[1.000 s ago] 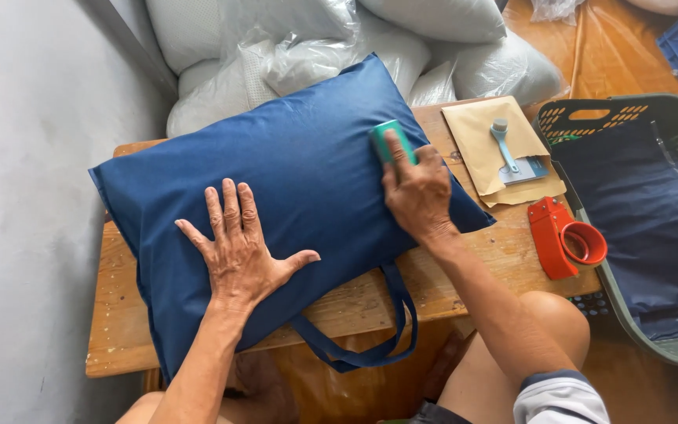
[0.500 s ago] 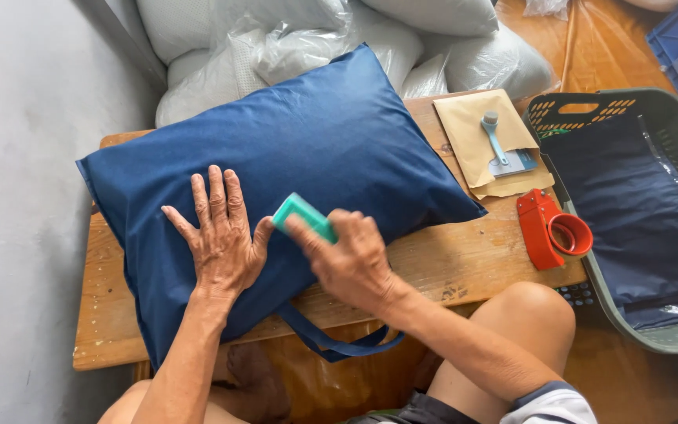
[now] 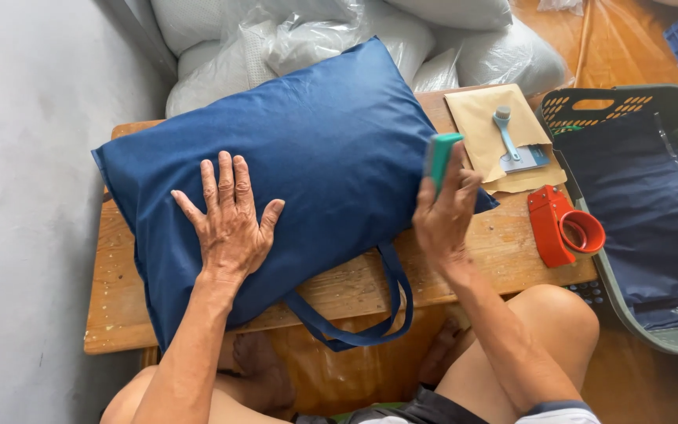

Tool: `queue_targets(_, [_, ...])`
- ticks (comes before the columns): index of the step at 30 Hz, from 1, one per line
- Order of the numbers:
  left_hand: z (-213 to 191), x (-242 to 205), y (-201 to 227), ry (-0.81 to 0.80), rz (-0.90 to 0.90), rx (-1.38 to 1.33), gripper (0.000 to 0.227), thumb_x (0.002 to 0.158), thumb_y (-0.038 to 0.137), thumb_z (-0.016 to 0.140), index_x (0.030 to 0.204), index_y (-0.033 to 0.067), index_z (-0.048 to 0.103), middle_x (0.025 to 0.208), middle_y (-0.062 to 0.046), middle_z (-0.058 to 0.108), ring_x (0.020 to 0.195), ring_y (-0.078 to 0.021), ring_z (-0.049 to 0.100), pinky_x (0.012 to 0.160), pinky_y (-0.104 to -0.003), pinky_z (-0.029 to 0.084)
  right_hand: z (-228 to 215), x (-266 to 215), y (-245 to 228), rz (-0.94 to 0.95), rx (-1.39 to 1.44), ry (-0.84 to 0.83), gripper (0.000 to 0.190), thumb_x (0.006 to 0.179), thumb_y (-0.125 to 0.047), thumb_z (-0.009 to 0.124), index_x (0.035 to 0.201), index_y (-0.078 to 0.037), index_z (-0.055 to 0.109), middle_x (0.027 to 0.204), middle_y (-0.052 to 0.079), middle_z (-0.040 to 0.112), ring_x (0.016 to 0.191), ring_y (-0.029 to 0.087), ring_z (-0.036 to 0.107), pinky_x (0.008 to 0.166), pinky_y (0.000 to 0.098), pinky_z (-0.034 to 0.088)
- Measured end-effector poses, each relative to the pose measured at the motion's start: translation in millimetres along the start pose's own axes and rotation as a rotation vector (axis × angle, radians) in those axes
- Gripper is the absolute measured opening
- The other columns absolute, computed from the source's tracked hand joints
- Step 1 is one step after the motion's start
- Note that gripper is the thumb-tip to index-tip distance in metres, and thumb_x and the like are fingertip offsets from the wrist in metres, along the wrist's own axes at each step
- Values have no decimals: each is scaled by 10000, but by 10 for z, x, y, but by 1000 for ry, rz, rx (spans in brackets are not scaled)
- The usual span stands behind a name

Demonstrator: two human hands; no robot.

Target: The person uses a green lint remover to clean the surface of a blue pillow placed on a wooden table. They repeatedly rub the tool across the pillow's surface and edges to remove lint or debris.

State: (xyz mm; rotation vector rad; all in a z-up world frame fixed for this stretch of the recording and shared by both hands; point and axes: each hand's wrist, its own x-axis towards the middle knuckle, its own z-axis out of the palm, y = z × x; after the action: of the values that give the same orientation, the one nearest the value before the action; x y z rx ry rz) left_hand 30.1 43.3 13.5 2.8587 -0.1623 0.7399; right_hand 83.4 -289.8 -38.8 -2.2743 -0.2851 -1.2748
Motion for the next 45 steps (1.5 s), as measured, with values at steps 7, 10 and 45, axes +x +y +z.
queue_targets(7, [-24,9,8,-6,7,-8,828,1062,652,326,1614,35,290,1664,-236,259,1526,-472,191,1063,-852,54,-11,-603,-1124,-370,160,-198,494,849,-227,656,1326,-351,689,996,121,531,807,300,593,742,390,516])
queue_targets(10, [-11,4,-47,-13,-3,-14,832,1059,666,315,1615,47,288,1669,-223,250,1531,-459,182,1073,-844,44,-33,-407,-714,-360,-2,-206,450,847,-289,660,1289,-351,711,914,96,525,702,287,570,656,398,491])
queue_targets(45, [-51,-64,84,93,9,-8,808,1016,623,488,1524,-4,462,1578,-266,412,1500,-489,290,1050,-856,34,-99,474,-21,175,-63,-328,475,967,-241,635,1441,-261,635,1003,201,618,940,441,673,815,503,538])
